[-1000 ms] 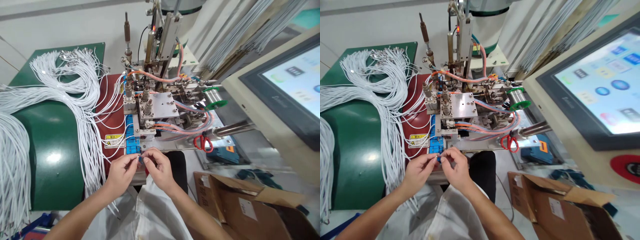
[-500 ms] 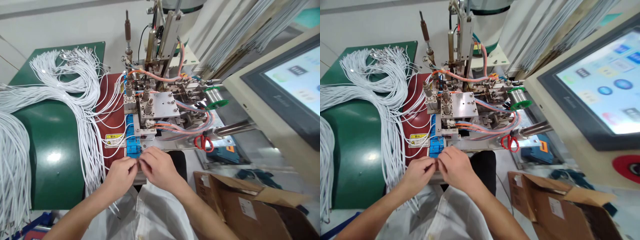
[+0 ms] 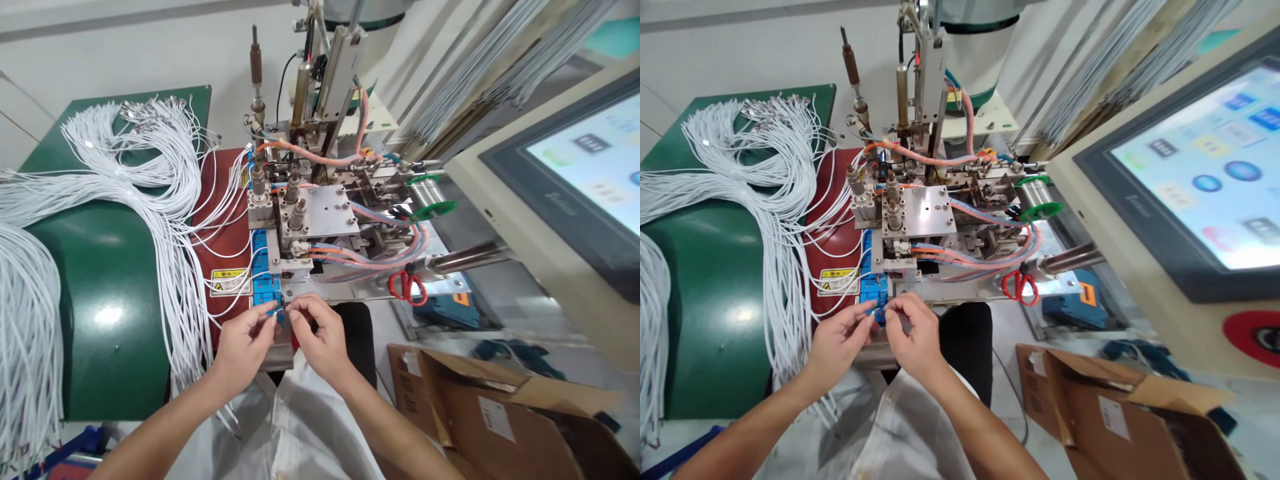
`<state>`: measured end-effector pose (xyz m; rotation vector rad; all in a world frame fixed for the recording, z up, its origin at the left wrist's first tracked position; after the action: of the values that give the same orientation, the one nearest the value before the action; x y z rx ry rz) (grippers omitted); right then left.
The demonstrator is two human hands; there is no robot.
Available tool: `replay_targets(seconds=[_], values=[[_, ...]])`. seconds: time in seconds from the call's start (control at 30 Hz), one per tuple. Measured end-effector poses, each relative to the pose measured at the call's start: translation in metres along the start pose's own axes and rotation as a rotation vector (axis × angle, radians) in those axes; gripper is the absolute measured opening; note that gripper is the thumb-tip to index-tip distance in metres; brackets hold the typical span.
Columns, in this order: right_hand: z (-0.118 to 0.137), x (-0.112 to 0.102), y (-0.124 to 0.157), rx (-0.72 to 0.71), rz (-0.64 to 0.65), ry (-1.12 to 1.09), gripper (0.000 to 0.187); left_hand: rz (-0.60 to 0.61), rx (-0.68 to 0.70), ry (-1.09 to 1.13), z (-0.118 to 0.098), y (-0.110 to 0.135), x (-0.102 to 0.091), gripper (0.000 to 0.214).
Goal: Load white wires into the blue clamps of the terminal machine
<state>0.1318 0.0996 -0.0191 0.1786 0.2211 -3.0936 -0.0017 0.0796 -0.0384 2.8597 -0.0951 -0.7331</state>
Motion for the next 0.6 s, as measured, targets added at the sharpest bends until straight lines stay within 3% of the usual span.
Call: replay_targets(seconds=[0.2, 0.4, 0.6], values=[[-0.002, 0.003, -0.004, 0.048, 0.017, -0.024, 0.014, -0.017, 0.121, -0.122, -0.006, 0.002, -0.001, 0.032], [0.007, -0.001, -0.003, -0.075, -0.022, 0.054, 0.012, -0.055, 0.153, -0.203, -0.009, 0.002, -0.002, 0.035], [-0.013, -0.006, -0.008, 0.029, -0.066, 0.007, 0.014, 0.052, 0.155, -0.359, -0.014, -0.005, -0.010, 0.038]])
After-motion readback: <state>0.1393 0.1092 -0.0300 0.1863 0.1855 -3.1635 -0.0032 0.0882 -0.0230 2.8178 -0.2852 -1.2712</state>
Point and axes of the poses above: each hand's wrist, its own y-axis away from the middle knuckle, its own x-axis out of the palm, z = x × y, the point moved 9 cm from there along -y, towards the middle knuckle, and after that the axes turned 9 degrees about -y, right-handed, at the moved point
